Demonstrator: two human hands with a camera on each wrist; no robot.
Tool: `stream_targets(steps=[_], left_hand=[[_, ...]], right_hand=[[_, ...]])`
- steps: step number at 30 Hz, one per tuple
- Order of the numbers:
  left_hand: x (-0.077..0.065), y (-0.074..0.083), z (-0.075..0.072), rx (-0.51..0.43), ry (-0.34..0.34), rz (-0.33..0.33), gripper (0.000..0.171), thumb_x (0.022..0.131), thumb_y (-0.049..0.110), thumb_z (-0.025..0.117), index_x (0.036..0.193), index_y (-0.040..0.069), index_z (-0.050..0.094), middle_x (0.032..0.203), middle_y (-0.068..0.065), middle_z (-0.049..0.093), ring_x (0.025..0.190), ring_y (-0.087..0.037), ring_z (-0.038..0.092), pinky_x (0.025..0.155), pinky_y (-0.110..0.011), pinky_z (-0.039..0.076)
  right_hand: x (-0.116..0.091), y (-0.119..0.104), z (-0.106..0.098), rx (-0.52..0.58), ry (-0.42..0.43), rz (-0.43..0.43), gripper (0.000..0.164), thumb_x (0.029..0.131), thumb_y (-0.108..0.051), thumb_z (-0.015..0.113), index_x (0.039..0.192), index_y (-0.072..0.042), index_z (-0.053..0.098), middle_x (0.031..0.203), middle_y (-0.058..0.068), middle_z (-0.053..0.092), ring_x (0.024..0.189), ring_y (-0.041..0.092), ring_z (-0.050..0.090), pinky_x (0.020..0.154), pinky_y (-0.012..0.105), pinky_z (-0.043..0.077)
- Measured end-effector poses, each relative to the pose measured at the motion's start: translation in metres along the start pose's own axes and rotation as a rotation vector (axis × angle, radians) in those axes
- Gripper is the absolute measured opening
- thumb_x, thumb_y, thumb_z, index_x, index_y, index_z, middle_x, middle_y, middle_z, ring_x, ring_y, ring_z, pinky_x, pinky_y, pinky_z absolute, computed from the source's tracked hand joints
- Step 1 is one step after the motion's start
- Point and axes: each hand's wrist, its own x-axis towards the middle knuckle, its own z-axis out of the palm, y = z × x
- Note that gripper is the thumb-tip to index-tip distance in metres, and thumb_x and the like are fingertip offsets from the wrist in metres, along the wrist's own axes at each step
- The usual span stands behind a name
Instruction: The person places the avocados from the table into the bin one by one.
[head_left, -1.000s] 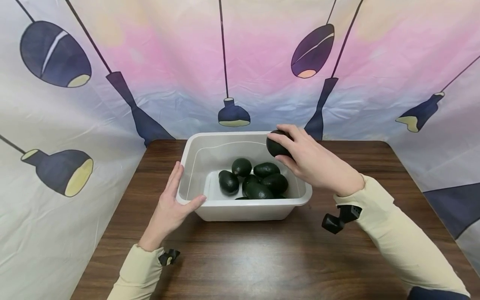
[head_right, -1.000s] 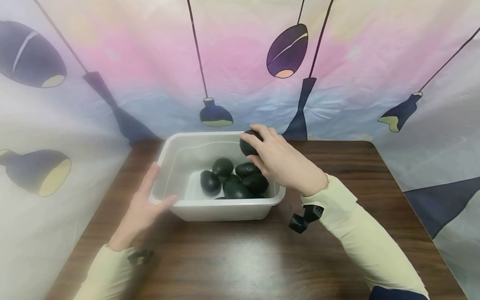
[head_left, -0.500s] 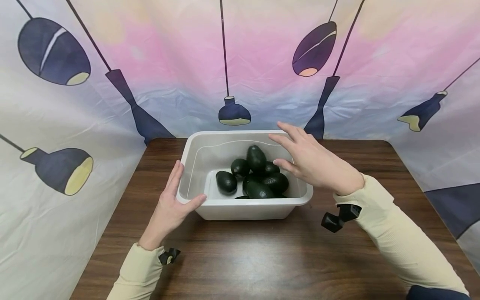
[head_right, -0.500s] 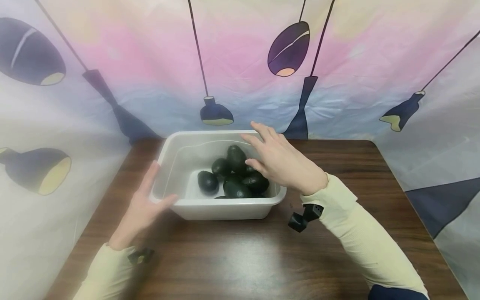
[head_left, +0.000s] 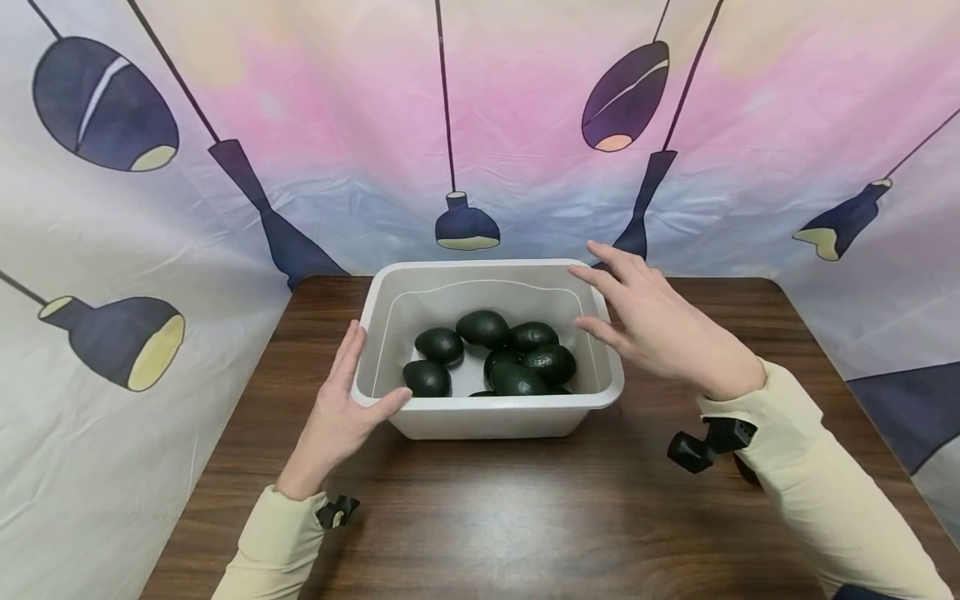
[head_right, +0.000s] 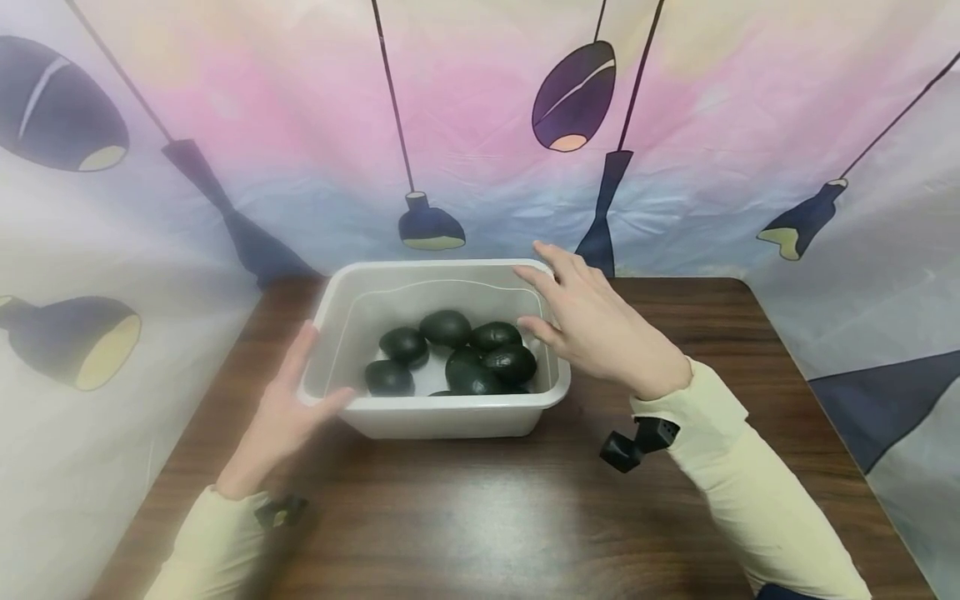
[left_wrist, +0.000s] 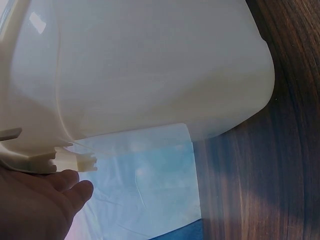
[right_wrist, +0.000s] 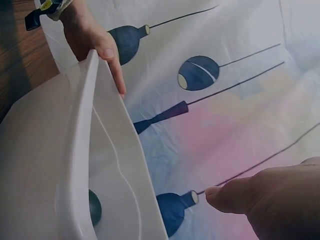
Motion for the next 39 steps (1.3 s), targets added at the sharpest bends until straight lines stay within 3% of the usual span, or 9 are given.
stream_targets(steps=[8, 14, 20, 31, 39], left_hand=[[0.0, -0.001, -0.002, 0.001, -0.004, -0.005, 0.099, 0.081, 0.035, 0.08, 0.157, 0.016, 0.018, 0.161, 0.012, 0.008, 0.146, -0.021, 0.016, 0.109, -0.058, 0.023], [-0.001, -0.001, -0.002, 0.008, 0.003, -0.008, 0.099, 0.081, 0.035, 0.08, 0.157, 0.017, 0.019, 0.16, 0.013, 0.008, 0.146, -0.021, 0.016, 0.109, -0.057, 0.023], [-0.003, 0.001, -0.001, -0.004, -0.008, -0.014, 0.098, 0.081, 0.034, 0.08, 0.157, 0.016, 0.019, 0.161, 0.012, 0.009, 0.145, -0.022, 0.017, 0.108, -0.057, 0.024], [-0.002, 0.0, 0.0, 0.014, 0.009, -0.014, 0.098, 0.081, 0.036, 0.08, 0.156, 0.017, 0.02, 0.16, 0.012, 0.01, 0.145, -0.022, 0.017, 0.109, -0.056, 0.024], [-0.002, 0.002, 0.0, 0.005, 0.005, -0.008, 0.099, 0.081, 0.034, 0.08, 0.156, 0.015, 0.02, 0.161, 0.011, 0.009, 0.145, -0.023, 0.017, 0.109, -0.057, 0.023]], right_hand=[[-0.026, 0.012, -0.013, 0.046, 0.037, 0.103, 0.061, 0.092, -0.022, 0.069, 0.146, -0.01, 0.042, 0.156, 0.017, 0.024, 0.139, 0.042, 0.026, 0.103, 0.067, 0.023], [-0.05, 0.034, -0.018, 0.055, 0.071, 0.191, 0.062, 0.092, -0.022, 0.068, 0.146, -0.007, 0.042, 0.155, 0.022, 0.024, 0.135, 0.051, 0.026, 0.105, 0.068, 0.017], [-0.093, 0.052, -0.009, 0.057, 0.074, 0.342, 0.061, 0.092, -0.025, 0.068, 0.144, -0.004, 0.043, 0.154, 0.024, 0.025, 0.136, 0.051, 0.023, 0.103, 0.071, 0.014], [-0.182, 0.085, 0.031, 0.109, -0.095, 0.61, 0.074, 0.098, -0.04, 0.058, 0.149, 0.004, 0.029, 0.153, 0.036, 0.009, 0.131, 0.064, 0.012, 0.091, 0.079, 0.011], [-0.221, 0.088, 0.044, 0.171, -0.187, 0.747, 0.08, 0.098, -0.049, 0.052, 0.151, 0.004, 0.023, 0.153, 0.037, 0.001, 0.128, 0.066, 0.007, 0.086, 0.079, 0.012]])
